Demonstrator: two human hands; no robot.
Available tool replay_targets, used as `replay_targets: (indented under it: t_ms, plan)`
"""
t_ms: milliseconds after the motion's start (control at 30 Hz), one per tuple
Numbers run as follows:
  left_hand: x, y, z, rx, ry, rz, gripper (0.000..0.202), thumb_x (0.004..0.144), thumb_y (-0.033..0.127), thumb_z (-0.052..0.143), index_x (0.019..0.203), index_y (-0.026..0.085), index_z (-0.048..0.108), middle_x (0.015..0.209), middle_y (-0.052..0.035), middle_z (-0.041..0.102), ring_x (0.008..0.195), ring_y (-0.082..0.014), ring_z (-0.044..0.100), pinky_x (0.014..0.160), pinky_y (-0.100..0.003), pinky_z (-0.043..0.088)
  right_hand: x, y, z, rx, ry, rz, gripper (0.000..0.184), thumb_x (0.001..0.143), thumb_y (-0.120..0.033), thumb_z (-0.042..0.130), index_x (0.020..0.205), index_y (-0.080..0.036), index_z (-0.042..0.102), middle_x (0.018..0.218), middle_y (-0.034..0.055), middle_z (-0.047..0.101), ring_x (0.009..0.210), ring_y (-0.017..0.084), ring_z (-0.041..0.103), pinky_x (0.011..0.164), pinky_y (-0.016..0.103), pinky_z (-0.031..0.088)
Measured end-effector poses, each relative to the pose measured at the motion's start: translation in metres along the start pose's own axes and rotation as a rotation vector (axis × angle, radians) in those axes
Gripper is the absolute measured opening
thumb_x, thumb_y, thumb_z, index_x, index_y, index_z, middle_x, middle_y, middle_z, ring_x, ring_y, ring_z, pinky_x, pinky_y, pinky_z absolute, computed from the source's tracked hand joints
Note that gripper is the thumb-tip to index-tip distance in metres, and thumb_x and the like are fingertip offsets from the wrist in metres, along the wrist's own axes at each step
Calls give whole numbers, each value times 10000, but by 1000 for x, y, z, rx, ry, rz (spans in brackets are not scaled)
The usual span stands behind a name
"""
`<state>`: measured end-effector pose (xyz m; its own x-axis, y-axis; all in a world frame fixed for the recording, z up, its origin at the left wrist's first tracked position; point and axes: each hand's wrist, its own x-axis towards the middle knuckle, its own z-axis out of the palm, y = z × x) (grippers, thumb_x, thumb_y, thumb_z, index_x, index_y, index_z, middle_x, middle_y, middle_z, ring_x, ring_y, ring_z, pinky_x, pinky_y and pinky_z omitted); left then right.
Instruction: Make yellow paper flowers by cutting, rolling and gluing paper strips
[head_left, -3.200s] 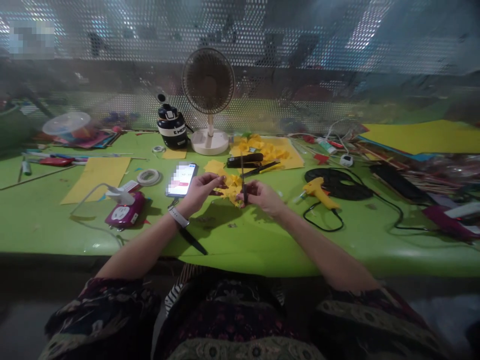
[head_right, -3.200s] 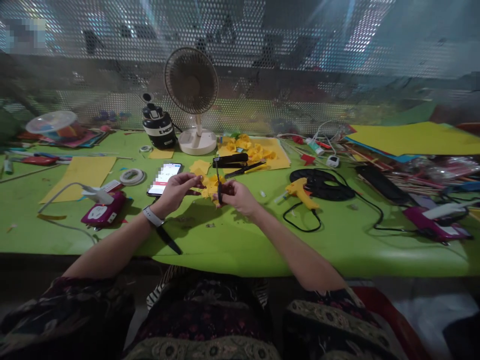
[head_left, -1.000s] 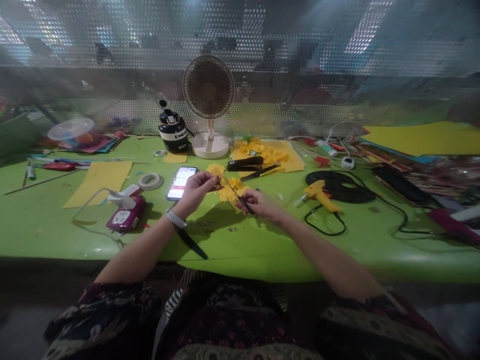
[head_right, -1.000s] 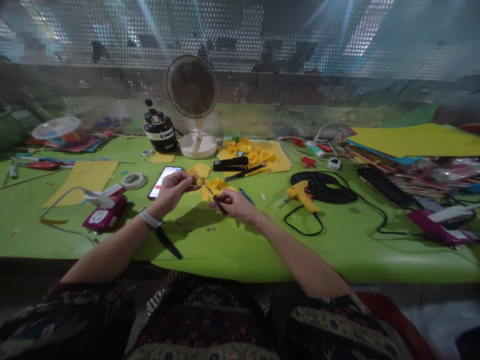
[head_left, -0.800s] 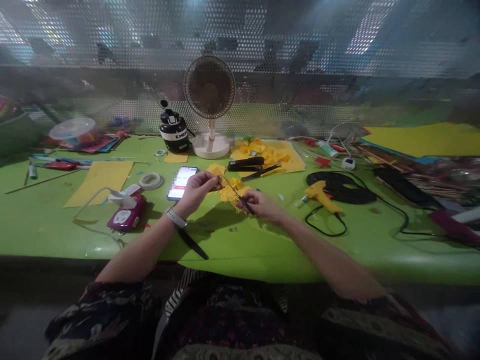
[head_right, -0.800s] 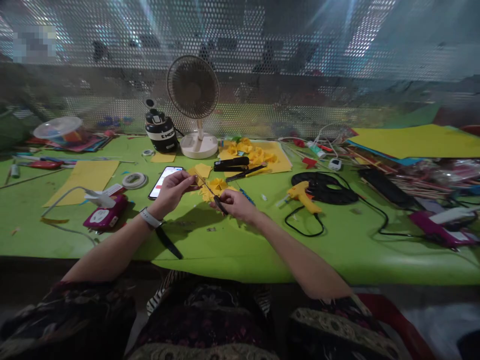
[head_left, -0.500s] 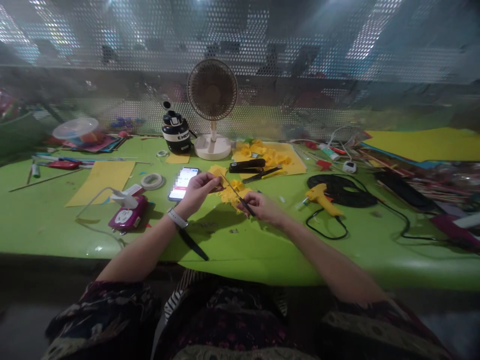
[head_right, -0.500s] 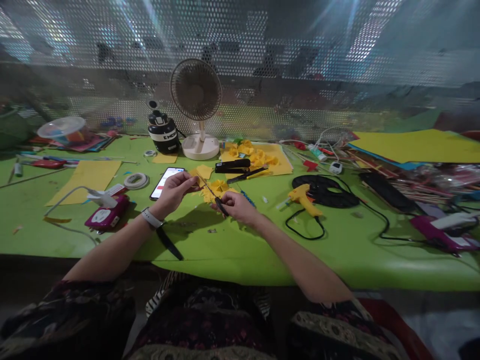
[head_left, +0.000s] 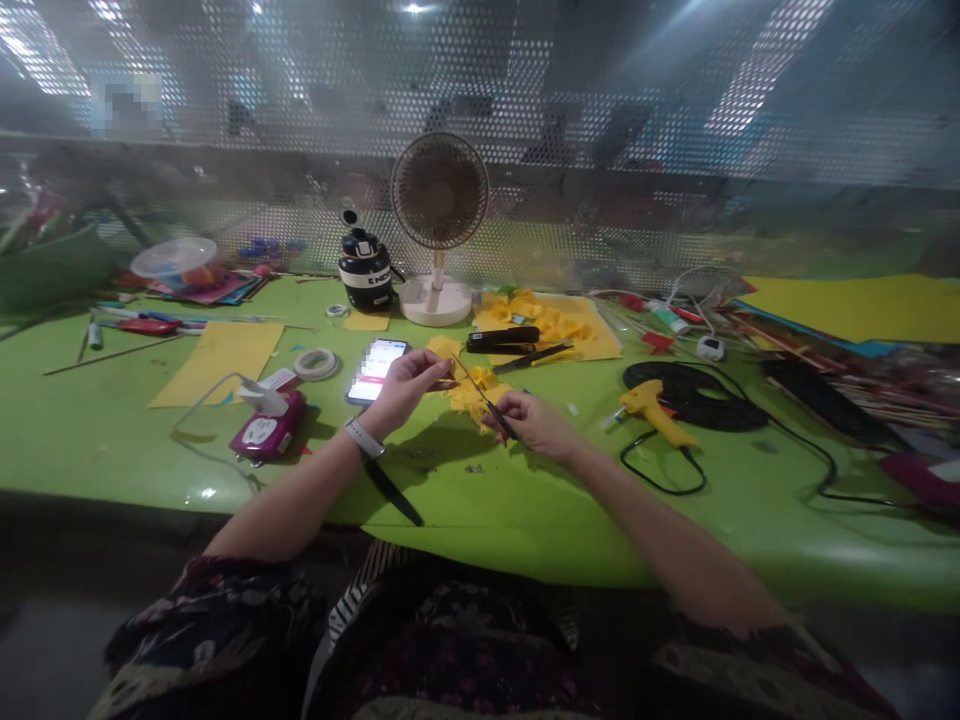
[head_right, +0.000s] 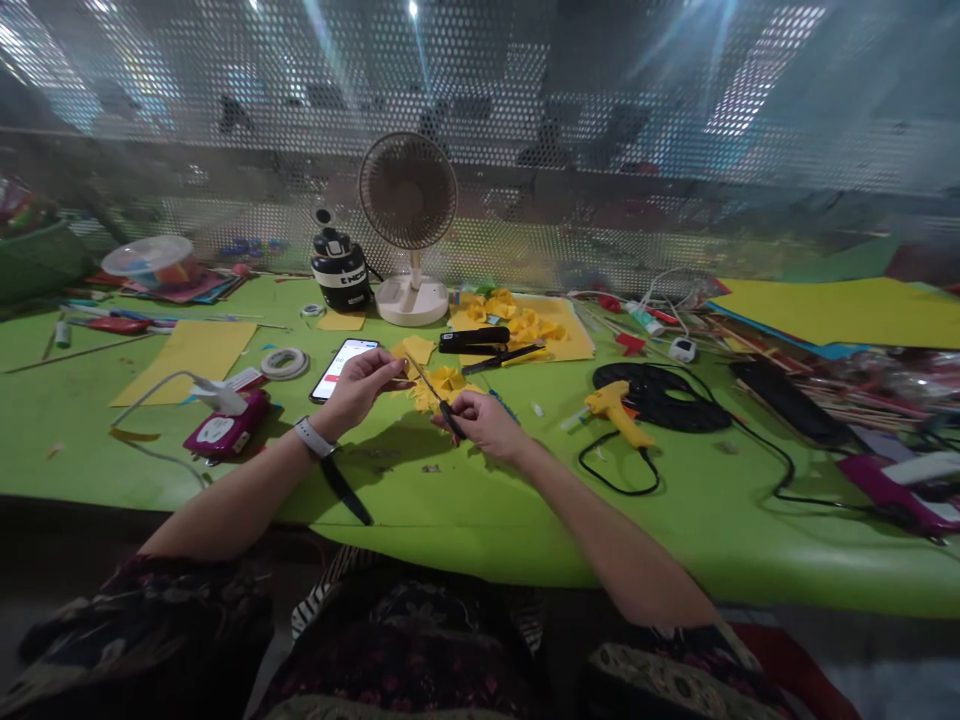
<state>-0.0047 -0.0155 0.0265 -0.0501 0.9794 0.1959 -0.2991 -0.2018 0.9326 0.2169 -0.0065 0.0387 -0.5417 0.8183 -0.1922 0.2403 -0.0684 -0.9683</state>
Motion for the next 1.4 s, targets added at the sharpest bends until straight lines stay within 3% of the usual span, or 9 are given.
replay_targets:
  t_ms: [267, 700, 1033, 1400]
  plan:
    - [1, -3, -3, 52, -60, 7, 322, 729, 401, 821, 764, 141, 635, 748, 6, 685, 694, -107, 682, 773, -296, 614, -2, -5, 1, -28, -1, 41, 584, 484, -596, 878, 748, -185, 558, 582, -32, 633, 529, 107, 574, 511, 233, 402]
    - [0, -6, -4, 73, -77, 2, 310, 749, 403, 807, 784, 146, 638, 777, -2, 695, 734, -119, 694, 791, -299, 606, -3, -2, 0, -46, 1, 43, 497, 586, -537, 871, 739, -187, 553, 600, -21, 643, 555, 110, 588, 522, 226, 412]
    - [0, -7, -4, 86, -77, -10, 328, 729, 421, 818, 783, 147, 646, 772, -8, 700, 715, -118, 687, 787, -299, 601, -1, -4, 2, -29, 3, 49, 528, 542, -554, 883, 735, -181, 562, 560, -24, 635, 489, 107, 572, 443, 214, 360]
    - [0, -9, -4, 108, -103, 9, 306, 765, 415, 792, 799, 146, 651, 796, -15, 709, 733, -117, 686, 790, -293, 595, -2, -3, 2, -28, 16, 53, 498, 584, -538, 871, 735, -182, 558, 561, -29, 639, 508, 102, 579, 472, 210, 383]
